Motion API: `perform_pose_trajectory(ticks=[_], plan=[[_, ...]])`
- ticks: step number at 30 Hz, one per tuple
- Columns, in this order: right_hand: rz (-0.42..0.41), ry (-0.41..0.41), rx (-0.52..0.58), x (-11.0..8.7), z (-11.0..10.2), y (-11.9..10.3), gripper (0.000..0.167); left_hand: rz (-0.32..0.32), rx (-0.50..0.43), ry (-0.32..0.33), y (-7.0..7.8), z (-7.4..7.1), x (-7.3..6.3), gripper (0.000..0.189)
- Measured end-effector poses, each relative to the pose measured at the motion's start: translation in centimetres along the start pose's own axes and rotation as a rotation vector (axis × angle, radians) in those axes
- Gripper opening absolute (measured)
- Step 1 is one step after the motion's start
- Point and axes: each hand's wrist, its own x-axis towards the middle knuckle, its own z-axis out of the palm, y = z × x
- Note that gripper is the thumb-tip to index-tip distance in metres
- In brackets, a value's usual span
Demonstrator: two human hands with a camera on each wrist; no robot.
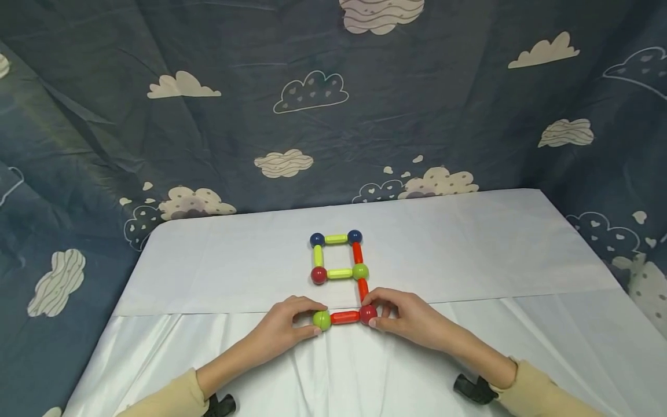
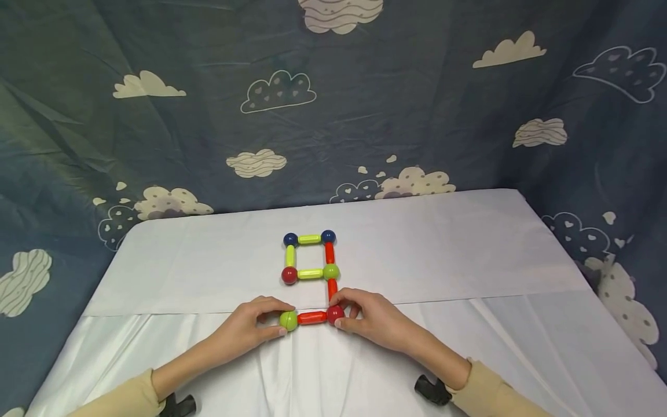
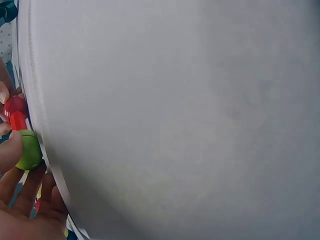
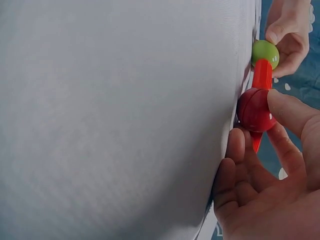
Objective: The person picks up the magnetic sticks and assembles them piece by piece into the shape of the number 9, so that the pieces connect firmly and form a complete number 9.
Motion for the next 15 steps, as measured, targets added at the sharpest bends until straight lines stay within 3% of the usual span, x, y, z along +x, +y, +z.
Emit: perform_pose_trajectory(ticks=[15], plan=[[0.005, -0.014, -0.045, -0.16, 0.00, -0.16, 0.038, -0.064, -0.017, 0.022, 0.10, 0.74, -0.17, 0.036]])
